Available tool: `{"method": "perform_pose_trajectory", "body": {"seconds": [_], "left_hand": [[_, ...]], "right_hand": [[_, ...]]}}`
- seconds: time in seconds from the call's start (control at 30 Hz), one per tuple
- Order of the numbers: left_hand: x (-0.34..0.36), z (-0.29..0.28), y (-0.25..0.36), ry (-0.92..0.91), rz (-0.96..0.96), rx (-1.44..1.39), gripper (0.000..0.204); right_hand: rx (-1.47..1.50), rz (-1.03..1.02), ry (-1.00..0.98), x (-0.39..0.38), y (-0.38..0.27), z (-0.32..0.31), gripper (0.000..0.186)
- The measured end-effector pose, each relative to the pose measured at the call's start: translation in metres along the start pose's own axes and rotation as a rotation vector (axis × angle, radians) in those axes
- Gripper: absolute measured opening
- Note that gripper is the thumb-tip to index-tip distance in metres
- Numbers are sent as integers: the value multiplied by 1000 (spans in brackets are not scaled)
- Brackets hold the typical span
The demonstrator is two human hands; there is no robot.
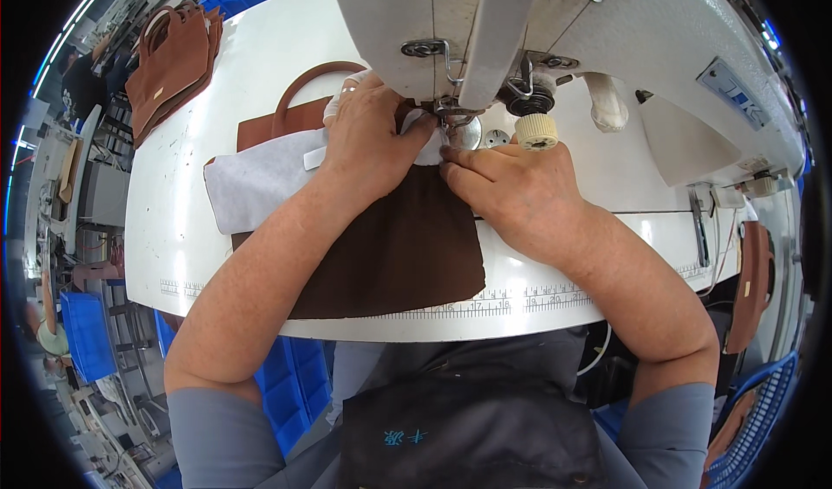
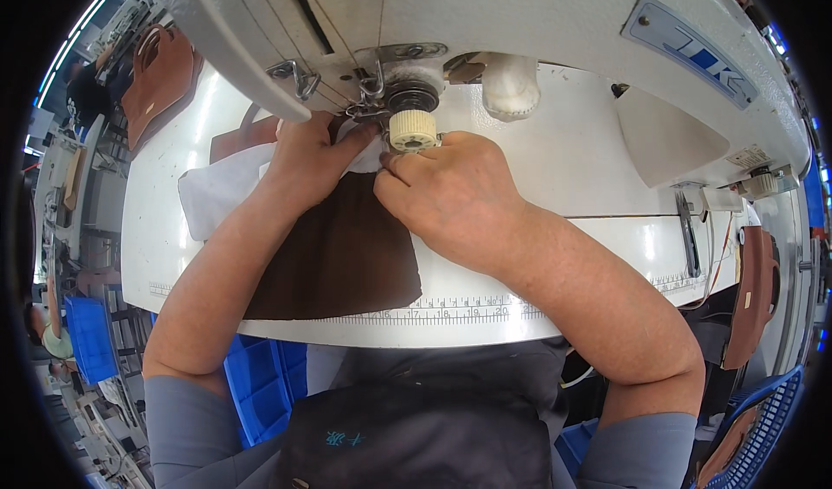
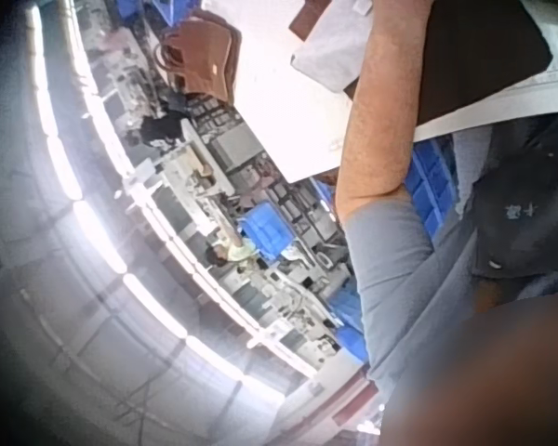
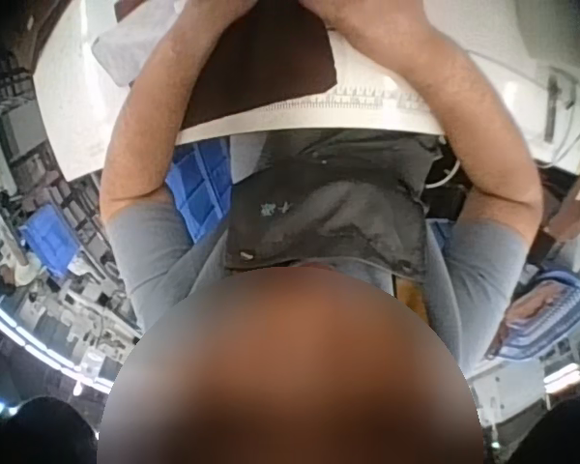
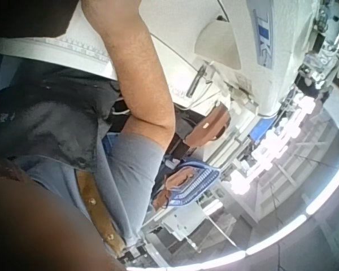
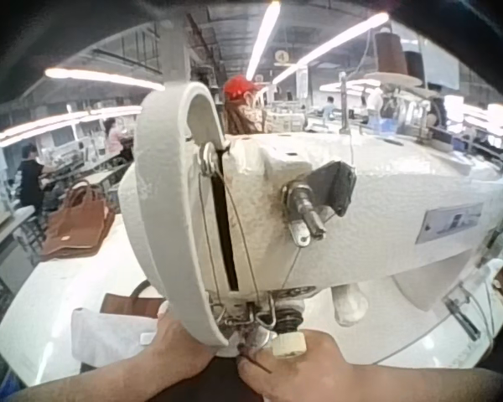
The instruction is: Sewing leather components together using an industrial sewing machine to assemble a handbag.
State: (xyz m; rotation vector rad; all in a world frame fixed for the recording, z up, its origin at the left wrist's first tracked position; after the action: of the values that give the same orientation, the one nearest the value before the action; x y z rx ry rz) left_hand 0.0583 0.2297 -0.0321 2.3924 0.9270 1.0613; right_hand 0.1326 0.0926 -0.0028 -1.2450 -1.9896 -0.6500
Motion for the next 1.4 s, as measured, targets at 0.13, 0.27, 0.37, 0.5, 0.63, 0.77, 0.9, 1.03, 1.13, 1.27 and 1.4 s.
{"method": "perform_pose_trajectory", "body": {"seconds": [0.13,0.27,0.37,0.5,0.63,0.77,0.9,1.03,1.13,1.27,1.4], "left_hand": [[2,2,0,-15,-36,5,20],[4,1,3,-5,12,29,22],[6,5,-1,-29,-10,47,23],[7,4,-2,-23,-24,55,22],[8,1,2,-14,-8,49,21],[7,3,-1,-52,-50,31,20],[8,4,-2,-54,-4,17,20],[11,4,-6,-65,-35,-25,21],[7,0,-6,-120,-189,-440,24],[-11,-43,22,134,194,-111,25],[-27,-39,43,118,527,143,15]], "right_hand": [[-21,17,-36,-1,4,1,10],[-11,-1,-21,0,4,1,10],[-11,11,-23,0,7,4,9],[-34,5,-26,-1,10,5,10],[-23,-11,-7,0,9,5,10],[-44,-4,-5,0,8,6,9],[-57,-12,-8,0,8,6,9],[-77,-8,-52,-1,8,8,9],[-61,-6,-13,1,8,5,8],[-62,7,-34,0,8,6,7],[-41,18,-80,-1,8,7,7]]}}
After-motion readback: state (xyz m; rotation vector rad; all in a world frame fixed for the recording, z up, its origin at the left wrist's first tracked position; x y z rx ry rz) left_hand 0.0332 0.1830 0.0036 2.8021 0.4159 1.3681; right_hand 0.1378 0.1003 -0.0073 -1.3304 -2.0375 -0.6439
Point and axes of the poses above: each hand's wrist, its own x-axis towards the middle knuckle, its own z-axis out of the palm, y = z × x, the point moved 8 cm from there along x, towards the middle knuckle, and after that the axes turned 13 degrees about y, right-handed, at the moved point
